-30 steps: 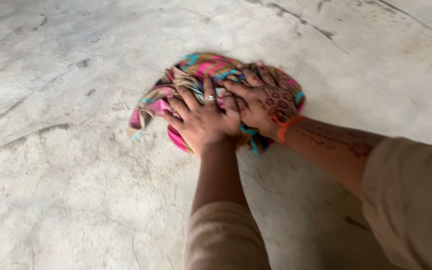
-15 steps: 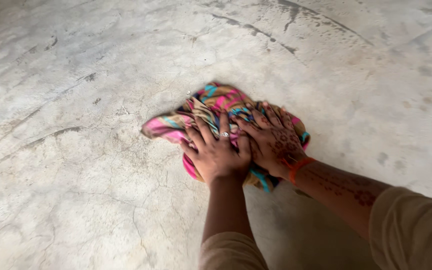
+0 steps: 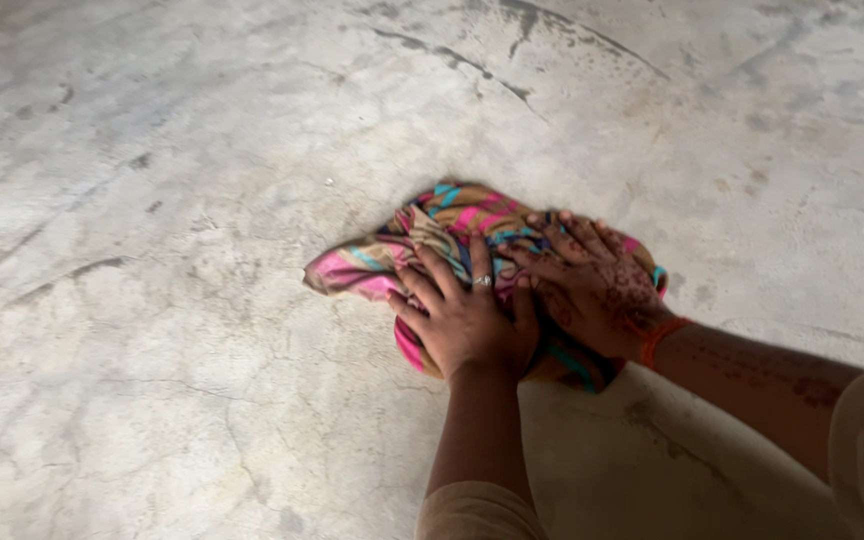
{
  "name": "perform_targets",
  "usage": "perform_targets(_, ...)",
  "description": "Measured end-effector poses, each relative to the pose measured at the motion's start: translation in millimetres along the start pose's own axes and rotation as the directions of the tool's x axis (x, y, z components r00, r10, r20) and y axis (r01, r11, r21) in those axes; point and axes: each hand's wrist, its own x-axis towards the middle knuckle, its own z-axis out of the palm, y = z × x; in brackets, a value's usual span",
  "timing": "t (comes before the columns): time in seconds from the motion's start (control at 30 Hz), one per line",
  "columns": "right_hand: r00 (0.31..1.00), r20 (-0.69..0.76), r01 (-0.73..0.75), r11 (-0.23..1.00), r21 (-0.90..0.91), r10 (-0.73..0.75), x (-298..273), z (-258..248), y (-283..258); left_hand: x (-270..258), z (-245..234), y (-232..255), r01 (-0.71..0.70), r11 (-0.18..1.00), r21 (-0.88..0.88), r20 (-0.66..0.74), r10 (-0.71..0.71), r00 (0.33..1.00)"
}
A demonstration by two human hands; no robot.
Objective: The person wipes a light-colored concrete floor using a colorful patterned cloth. They move the cloth back and forth across the surface, applying pressure with both hands to clean the area.
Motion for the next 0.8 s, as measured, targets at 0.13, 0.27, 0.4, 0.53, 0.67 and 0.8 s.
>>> perform_targets(0.13,0.993,0.112,-0.037,0.998,-0.058,0.043,8,-1,22,6,5,24,0.023,1.0,-0.014,0.045,-0.023,0.999)
perform_targets(0.27,0.992,0.117,-0.05,0.997,-0.052,0.055,19,-2,35,19,6,32,0.023,1.0,-0.02,0.041,-0.022,0.999)
perform_targets(0.4,0.991,0.117,-0.066,0.997,-0.031,0.069,41,8,48,45,12,36,-0.03,0.999,0.025,-0.017,0.03,0.999)
perform_targets(0.53,0.986,0.126,-0.102,0.993,-0.065,0.109,62,21,67,76,21,46,-0.008,0.999,0.034,-0.044,0.01,0.999)
perform_targets(0.67,0.985,0.129,-0.111,0.992,-0.06,0.118,86,36,88,105,27,53,0.012,0.999,0.031,-0.047,-0.011,0.999)
perform_targets(0.8,0.991,0.091,-0.091,0.995,-0.027,0.093,109,47,106,134,26,60,0.038,0.999,0.032,-0.061,-0.036,0.997)
